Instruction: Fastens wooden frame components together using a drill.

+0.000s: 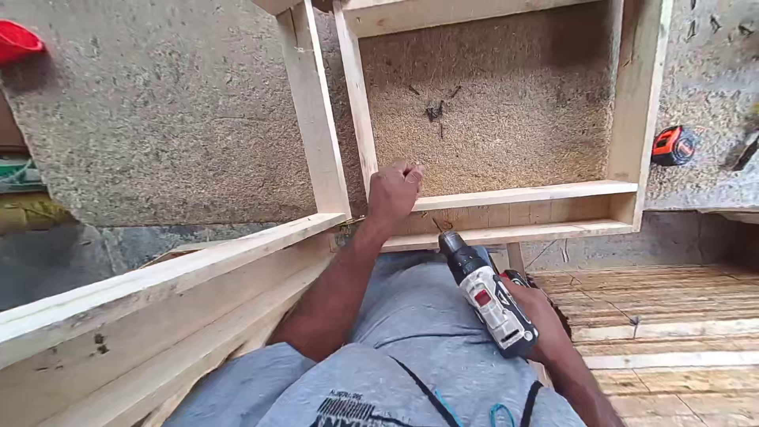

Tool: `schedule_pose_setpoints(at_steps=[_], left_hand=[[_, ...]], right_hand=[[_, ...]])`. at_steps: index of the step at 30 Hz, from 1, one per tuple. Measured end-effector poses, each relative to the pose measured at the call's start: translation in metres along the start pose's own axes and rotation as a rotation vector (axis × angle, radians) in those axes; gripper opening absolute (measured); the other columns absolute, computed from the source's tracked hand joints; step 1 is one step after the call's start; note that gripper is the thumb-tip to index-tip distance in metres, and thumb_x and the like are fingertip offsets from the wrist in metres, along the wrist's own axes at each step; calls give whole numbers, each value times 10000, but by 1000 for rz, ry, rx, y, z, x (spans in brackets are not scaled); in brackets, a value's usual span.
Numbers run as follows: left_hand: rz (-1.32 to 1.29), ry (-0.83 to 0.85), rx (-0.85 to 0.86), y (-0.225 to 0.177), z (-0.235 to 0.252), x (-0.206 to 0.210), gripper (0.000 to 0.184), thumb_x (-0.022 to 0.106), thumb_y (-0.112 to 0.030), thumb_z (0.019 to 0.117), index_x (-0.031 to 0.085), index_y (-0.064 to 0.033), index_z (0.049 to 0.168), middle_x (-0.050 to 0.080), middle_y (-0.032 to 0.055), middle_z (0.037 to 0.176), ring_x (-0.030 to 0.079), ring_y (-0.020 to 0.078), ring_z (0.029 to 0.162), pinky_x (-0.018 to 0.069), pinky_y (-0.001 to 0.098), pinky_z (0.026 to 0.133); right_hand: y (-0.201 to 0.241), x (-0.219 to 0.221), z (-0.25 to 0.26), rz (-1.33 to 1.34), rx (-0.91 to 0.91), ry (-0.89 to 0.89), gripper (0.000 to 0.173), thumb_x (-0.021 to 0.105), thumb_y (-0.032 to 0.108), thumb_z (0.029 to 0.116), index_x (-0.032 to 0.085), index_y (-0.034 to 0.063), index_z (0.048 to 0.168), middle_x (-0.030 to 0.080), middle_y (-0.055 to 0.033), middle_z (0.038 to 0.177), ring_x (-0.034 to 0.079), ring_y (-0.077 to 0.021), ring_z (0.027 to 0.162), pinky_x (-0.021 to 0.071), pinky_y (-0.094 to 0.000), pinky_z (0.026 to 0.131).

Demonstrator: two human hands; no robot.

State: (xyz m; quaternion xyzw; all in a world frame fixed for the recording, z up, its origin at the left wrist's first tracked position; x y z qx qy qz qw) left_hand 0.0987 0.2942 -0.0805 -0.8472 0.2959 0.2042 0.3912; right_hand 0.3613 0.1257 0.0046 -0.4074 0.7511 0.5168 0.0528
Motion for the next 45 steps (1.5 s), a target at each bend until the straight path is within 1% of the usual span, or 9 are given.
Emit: schedule_pose_setpoints(at_steps=[5, 11, 14, 17, 21, 25, 35, 40, 45], left_hand=[[187, -96, -23, -40, 122, 46, 392, 624, -414, 997, 728, -80, 1174, 721, 171, 1165, 686, 358, 1121, 530, 616, 977], [521, -16, -127, -70, 137, 65, 316, 656, -220, 942, 696, 1, 1164, 651, 238, 1298, 636, 394, 1231, 537, 600, 991], [312, -9, -66, -62, 129, 58, 285, 653, -192, 929, 712, 0, 1131, 720, 180, 1140, 713, 302, 1063, 584, 514, 922], [-545, 87, -62, -37, 69, 45, 217, 612, -89, 1014, 643, 2, 1209, 690, 76, 885, 701, 148, 720, 623, 298, 692], [-1154, 277, -291, 14, -47, 46, 190, 445, -143, 1099, 579, -57, 1201, 663, 58, 900, 703, 169, 793, 623, 330, 769], [-1414, 314, -346, 61, -87, 57, 285, 314, -189, 1136, 548, -31, 1175, 723, 161, 1086, 737, 268, 1006, 601, 414, 926], [-1546, 251, -425, 95, -114, 53, 254, 408, -193, 1116, 595, -22, 1121, 716, 126, 943, 731, 198, 829, 623, 328, 799], [-1277, 195, -460, 108, -110, 53, 217, 495, -152, 1090, 568, 2, 1225, 744, 151, 987, 754, 219, 844, 628, 335, 786], [-998, 223, -562, 120, -90, 70, 231, 556, -185, 1061, 621, -12, 1200, 756, 136, 966, 749, 204, 791, 620, 320, 708]], right_hand=[[-42, -29, -49, 78, 87, -201, 517, 719, 502, 811, 713, 111, 1151, 765, 0, 937, 730, -70, 853, 624, -374, 748], [-57, -26, -60, 38, 73, -265, 469, 629, 470, 892, 723, 74, 1123, 765, -50, 904, 737, -114, 820, 614, -377, 724], [-48, -19, -48, 55, -36, -246, 398, 561, 429, 979, 714, 88, 1114, 759, -59, 909, 734, -123, 816, 604, -373, 718], [-33, -13, -39, 104, -130, -211, 331, 536, 321, 1026, 722, 66, 1127, 765, -84, 930, 742, -154, 825, 612, -390, 728], [-11, 1, -30, 128, -287, -186, 314, 495, 290, 1066, 703, 66, 1137, 752, -100, 924, 731, -173, 831, 596, -385, 735], [5, 22, -24, 103, -348, -130, 322, 516, 318, 1054, 702, 72, 1147, 754, -95, 924, 735, -178, 831, 596, -403, 711], [27, 55, -22, 2, -280, -48, 434, 570, 456, 973, 710, 105, 1187, 768, -65, 981, 744, -168, 868, 606, -452, 723], [25, 69, -20, -167, -230, -8, 478, 599, 473, 917, 695, 110, 1213, 766, -95, 964, 751, -261, 827, 583, -541, 642], [23, 89, -9, -363, -86, 54, 516, 633, 491, 868, 668, 140, 1244, 751, -109, 943, 739, -338, 792, 545, -587, 578]])
Point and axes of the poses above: each hand's wrist, its own z-axis towards the middle knuckle, its own x-axis out of the palm, y = z × x, the point moved 7 cm from there along z, towards the middle knuckle
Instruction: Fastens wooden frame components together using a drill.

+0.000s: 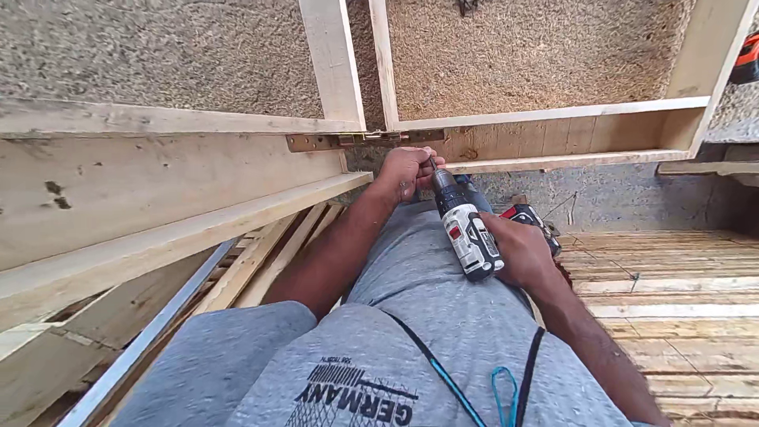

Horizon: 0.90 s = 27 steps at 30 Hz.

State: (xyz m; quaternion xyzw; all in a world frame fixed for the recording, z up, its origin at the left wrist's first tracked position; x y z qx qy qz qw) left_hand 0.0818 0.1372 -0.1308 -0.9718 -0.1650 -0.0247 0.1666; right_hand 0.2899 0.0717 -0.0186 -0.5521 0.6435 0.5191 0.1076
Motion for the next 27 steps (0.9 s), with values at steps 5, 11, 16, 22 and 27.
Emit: schedule_pose_setpoints(at_steps=[5, 11, 16, 22, 27], left_hand=[[268, -40, -31, -11, 17, 9, 247, 497, -186, 1076, 663, -24, 1163, 744, 113, 913, 731, 202, 782, 606, 344, 677], [480, -65, -46, -20, 32, 12, 259, 507, -207, 1071, 665, -47, 1200, 765, 108, 983, 753, 225, 855, 622, 394, 722], [550, -58, -65, -22, 39, 11, 273, 516, -261, 1077, 679, -84, 1207, 773, 74, 976, 730, 172, 785, 586, 336, 666], [591, -88, -78, -23, 46, 11, 267, 517, -255, 1075, 688, -96, 1204, 770, 65, 968, 688, 136, 703, 525, 291, 590], [593, -94, -80, -21, 49, 11, 261, 523, -253, 1071, 694, -105, 1200, 770, 53, 977, 681, 125, 692, 513, 279, 565]], right_hand=[[10, 13, 15, -40, 166, 55, 490, 639, 481, 862, 651, 173, 1243, 748, -95, 938, 739, -339, 802, 547, -582, 595], [10, 22, 23, 19, 264, 108, 555, 651, 479, 861, 626, 141, 1300, 750, -119, 988, 740, -364, 868, 558, -599, 649], [7, 23, 27, 27, 264, 93, 574, 656, 501, 845, 630, 150, 1298, 752, -111, 977, 741, -356, 844, 556, -589, 629], [3, 22, 36, 54, 293, 134, 571, 643, 527, 851, 629, 165, 1292, 749, -102, 968, 740, -343, 865, 556, -587, 646], [5, 20, 39, 35, 288, 157, 573, 665, 495, 835, 629, 143, 1286, 748, -118, 971, 738, -363, 855, 552, -588, 629]])
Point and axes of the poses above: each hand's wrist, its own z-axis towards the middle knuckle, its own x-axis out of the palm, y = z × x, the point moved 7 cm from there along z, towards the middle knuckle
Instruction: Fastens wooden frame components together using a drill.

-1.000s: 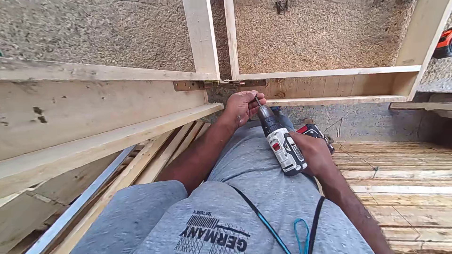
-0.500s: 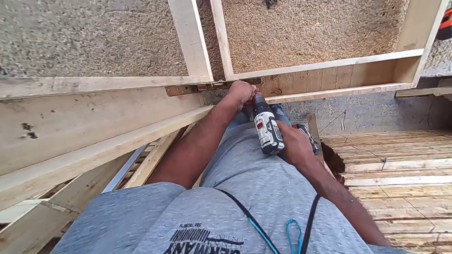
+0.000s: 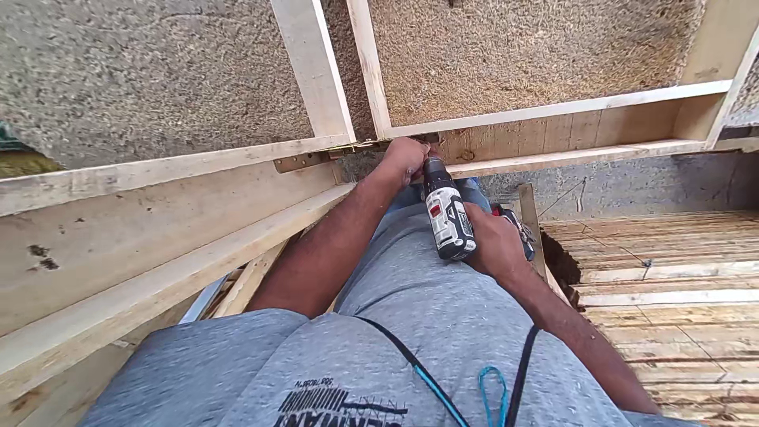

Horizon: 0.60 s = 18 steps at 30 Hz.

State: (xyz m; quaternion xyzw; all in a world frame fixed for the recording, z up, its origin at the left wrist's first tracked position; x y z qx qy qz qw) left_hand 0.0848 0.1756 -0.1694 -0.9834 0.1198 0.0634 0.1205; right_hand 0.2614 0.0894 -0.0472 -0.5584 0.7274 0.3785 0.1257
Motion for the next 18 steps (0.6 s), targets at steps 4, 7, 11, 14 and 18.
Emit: schedule_pose_setpoints(at_steps=[4, 7, 11, 14, 18], left_hand=[[-6, 8, -10, -1, -2, 1, 258, 516, -257, 1079, 694, -108, 1191, 778, 41, 982, 678, 113, 672, 499, 266, 543], [-42, 26, -13, -2, -4, 2, 272, 492, -256, 1086, 700, -108, 1181, 784, 35, 963, 682, 116, 660, 500, 273, 535], [-108, 45, -5, -2, -6, 4, 272, 475, -228, 1086, 684, -94, 1197, 782, 49, 968, 717, 145, 728, 546, 309, 587], [-147, 42, -28, 3, -4, 4, 292, 468, -261, 1091, 692, -111, 1202, 786, 52, 973, 742, 167, 772, 585, 342, 629], [-149, 37, -2, 7, -12, 4, 320, 450, -319, 1099, 686, -140, 1220, 778, 51, 997, 715, 164, 750, 548, 339, 626]], right_hand=[[2, -3, 0, -15, 9, 25, 576, 692, 455, 812, 628, 137, 1288, 745, -124, 982, 737, -364, 841, 545, -590, 613], [4, -8, 0, -15, 0, 20, 569, 698, 440, 810, 632, 134, 1285, 744, -122, 963, 736, -359, 813, 544, -583, 597], [5, -13, 0, 1, -6, -13, 552, 711, 403, 814, 644, 130, 1289, 749, -122, 955, 737, -364, 793, 548, -590, 586], [4, -14, 3, -4, -9, -11, 551, 705, 405, 818, 645, 134, 1294, 749, -117, 947, 737, -355, 784, 550, -580, 582], [4, -12, 4, -20, 1, -8, 452, 677, 374, 851, 653, 119, 1223, 734, -122, 887, 728, -356, 737, 537, -565, 550]])
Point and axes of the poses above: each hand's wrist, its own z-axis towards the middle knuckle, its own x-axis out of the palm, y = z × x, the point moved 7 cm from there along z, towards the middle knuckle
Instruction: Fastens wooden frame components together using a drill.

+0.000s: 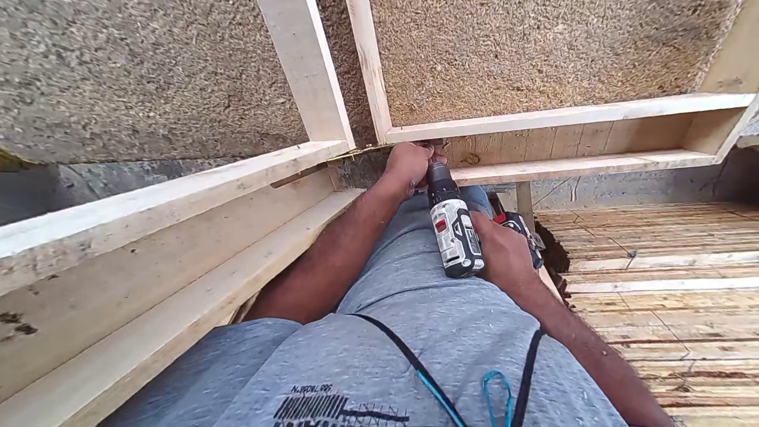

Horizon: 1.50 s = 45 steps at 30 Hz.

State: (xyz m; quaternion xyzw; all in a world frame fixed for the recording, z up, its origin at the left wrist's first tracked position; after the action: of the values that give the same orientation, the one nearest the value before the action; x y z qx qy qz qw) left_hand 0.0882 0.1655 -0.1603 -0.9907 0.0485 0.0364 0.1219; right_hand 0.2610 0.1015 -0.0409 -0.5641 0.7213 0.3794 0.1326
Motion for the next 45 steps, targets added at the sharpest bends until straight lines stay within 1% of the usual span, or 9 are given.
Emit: schedule_pose_setpoints(at_steps=[4, 11, 15, 20, 25, 29, 33, 41, 45], left_hand=[[150, -21, 27, -4, -1, -2, 363, 438, -357, 1087, 699, -113, 1152, 775, 73, 977, 730, 199, 794, 572, 399, 674], [194, -36, 83, -6, -4, -4, 445, 418, -427, 1097, 714, -95, 1075, 777, 76, 984, 743, 203, 851, 593, 439, 743], [398, -87, 316, -16, -73, -20, 407, 612, -442, 1013, 672, -99, 1225, 683, 65, 1083, 684, 156, 896, 591, 398, 830], [523, 323, 29, 13, -89, -6, 757, 504, -775, 917, 664, -78, 1165, 717, 58, 968, 711, 159, 928, 585, 445, 872], [463, 316, 20, 11, -75, 3, 616, 538, -698, 944, 678, -101, 1011, 694, 21, 850, 694, 126, 821, 578, 409, 777], [466, 301, 62, 8, -71, 5, 599, 523, -691, 953, 684, -114, 943, 687, 17, 813, 686, 123, 789, 569, 416, 756], [445, 285, 68, 7, -70, 6, 588, 516, -661, 977, 695, -102, 935, 699, 31, 820, 693, 129, 793, 575, 421, 768], [367, 239, 85, 17, -68, 12, 615, 504, -635, 1002, 714, -57, 979, 726, 72, 884, 712, 162, 850, 584, 444, 827], [642, 207, 132, -8, -77, 4, 848, 341, -774, 980, 708, -9, 998, 709, 163, 922, 703, 288, 863, 561, 563, 818]], right_hand=[[5, 1, 1, -33, 19, -14, 290, 643, 310, 872, 658, 102, 1074, 709, -123, 815, 716, -355, 692, 523, -540, 513], [7, 1, 4, -51, -10, -85, 287, 611, 256, 891, 681, 84, 1109, 713, -135, 812, 716, -357, 674, 522, -532, 495], [6, 2, 5, -65, -34, -126, 184, 597, 214, 892, 666, 80, 997, 690, -132, 764, 705, -344, 641, 516, -509, 474], [10, 4, 13, -61, -22, -88, 308, 616, 230, 886, 684, 67, 1139, 713, -148, 819, 717, -360, 682, 528, -525, 502], [7, 2, 20, -73, -31, -53, 224, 606, 255, 887, 653, 62, 990, 683, -139, 758, 706, -357, 656, 511, -522, 480], [6, 1, 25, -112, -25, -7, 321, 635, 275, 869, 671, 65, 1109, 711, -138, 809, 718, -356, 681, 527, -528, 504], [7, -4, 28, -152, 2, 49, 246, 642, 252, 859, 650, 64, 1018, 687, -148, 775, 707, -374, 672, 514, -535, 502], [2, -2, 30, -166, 66, 229, 485, 683, 411, 817, 614, 89, 1172, 713, -159, 920, 723, -392, 843, 531, -585, 615], [-11, -16, 26, -33, 15, 161, 630, 717, 421, 817, 575, 186, 1384, 743, -144, 1001, 729, -399, 880, 547, -633, 669]])
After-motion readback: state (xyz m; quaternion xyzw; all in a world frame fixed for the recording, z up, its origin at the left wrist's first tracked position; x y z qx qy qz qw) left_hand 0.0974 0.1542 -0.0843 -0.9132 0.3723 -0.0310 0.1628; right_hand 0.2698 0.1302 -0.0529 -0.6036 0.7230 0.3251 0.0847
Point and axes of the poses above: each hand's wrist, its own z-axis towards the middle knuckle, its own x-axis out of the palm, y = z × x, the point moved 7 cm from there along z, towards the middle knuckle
